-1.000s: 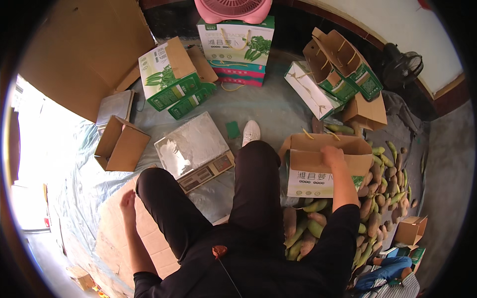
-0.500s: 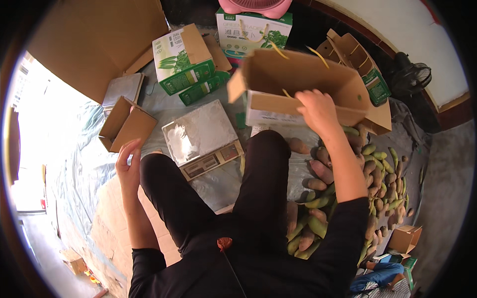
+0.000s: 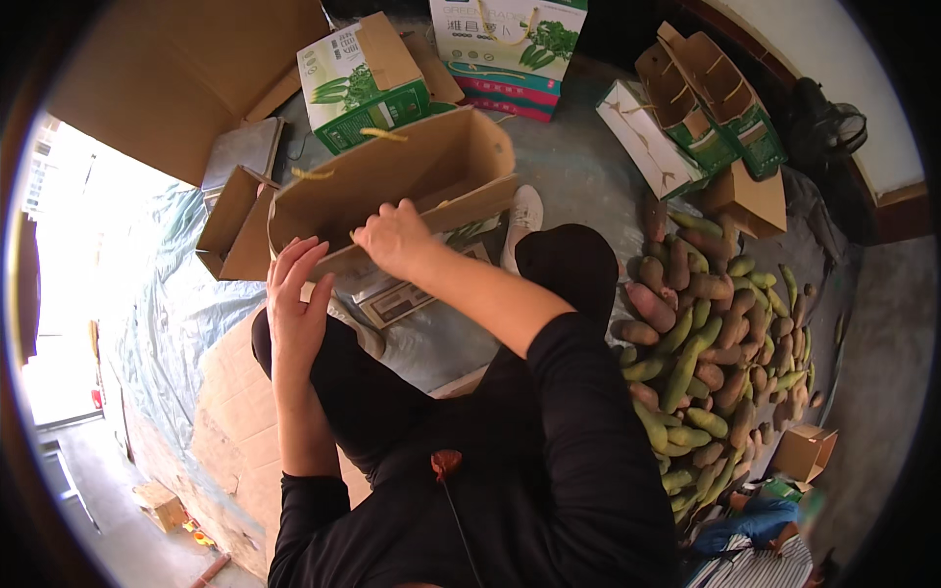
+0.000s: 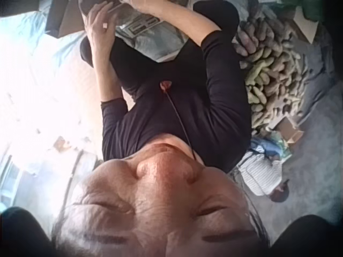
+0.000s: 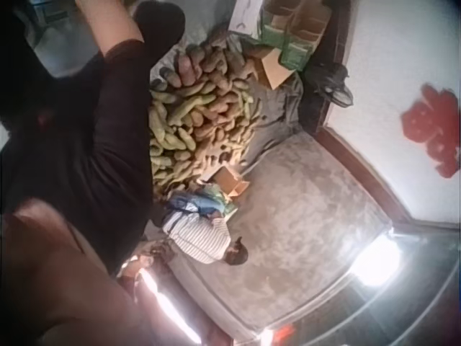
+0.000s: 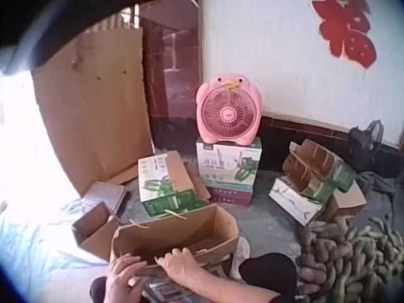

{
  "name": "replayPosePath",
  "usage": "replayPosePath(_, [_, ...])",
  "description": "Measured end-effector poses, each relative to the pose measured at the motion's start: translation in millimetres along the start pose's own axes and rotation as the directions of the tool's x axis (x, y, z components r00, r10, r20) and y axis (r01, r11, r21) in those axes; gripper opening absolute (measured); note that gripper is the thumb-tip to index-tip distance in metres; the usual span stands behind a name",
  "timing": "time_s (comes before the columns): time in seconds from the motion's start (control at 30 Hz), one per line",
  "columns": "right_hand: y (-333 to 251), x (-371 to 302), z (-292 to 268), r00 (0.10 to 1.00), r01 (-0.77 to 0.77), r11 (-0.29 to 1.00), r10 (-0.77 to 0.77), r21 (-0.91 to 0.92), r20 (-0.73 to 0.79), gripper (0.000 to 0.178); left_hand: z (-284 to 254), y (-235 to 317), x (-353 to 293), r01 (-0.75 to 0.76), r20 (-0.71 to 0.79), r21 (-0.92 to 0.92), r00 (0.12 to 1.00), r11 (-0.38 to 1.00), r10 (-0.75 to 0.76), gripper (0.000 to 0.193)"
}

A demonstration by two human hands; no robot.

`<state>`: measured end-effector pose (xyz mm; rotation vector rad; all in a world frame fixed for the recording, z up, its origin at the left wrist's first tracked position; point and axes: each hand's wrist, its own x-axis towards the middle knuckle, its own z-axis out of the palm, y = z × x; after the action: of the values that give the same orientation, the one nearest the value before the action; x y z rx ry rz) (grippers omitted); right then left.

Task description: Picking large green and purple fruits from a pile on the floor and packing them into cardboard boxes.

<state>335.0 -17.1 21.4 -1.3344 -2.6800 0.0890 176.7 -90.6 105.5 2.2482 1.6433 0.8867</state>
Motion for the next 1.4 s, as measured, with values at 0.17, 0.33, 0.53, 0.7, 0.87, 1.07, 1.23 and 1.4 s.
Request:
replayPosePath(0.17, [-13,-6,35,0.990,0.016,0.996,-0.029,0.088,0.141,0.017,13,-6,-8,0.081,0.201,0.079,0.975,0.994,-0.096,0.047])
replayPosePath(0.33, [19,-18,-16,0.990,-0.050,0.959,0.011,0.277,0.140,0.024,21,-10,-12,0.102,0.303,0.158,0.942,0.982,-0.146,0.052])
replayPosePath(0.53, [93,-80,-102,0.916,-0.243,0.688,0.395,0.683,-0.072,0.020,27,-9,-11,0.081,0.346,0.219,0.925,0.972,-0.155,0.052])
replayPosePath(0.7, [166,-165,-65,0.708,-0.393,0.648,0.666,0.653,-0.235,0.018,38,3,-6,0.067,0.379,0.258,0.911,0.964,-0.164,0.051])
replayPosePath(0.87, [185,-265,50,0.601,-0.634,0.515,0.798,0.577,-0.051,0.017,65,6,-2,0.041,0.390,0.389,0.898,0.920,-0.205,0.056])
replayPosePath(1.07, [127,-325,182,0.520,-0.839,0.342,0.733,0.424,0.439,0.025,93,-6,3,0.159,0.340,0.449,0.880,0.879,-0.332,0.056])
replayPosePath(1.23, [86,-313,255,0.505,-0.861,0.343,0.654,0.375,0.563,0.034,111,-36,0,0.119,0.296,0.462,0.913,0.879,-0.279,0.039])
replayPosePath(1.4, [72,-319,311,0.538,-0.817,0.196,0.596,0.542,0.596,0.040,132,-29,9,0.110,0.283,0.472,0.921,0.875,-0.269,0.018])
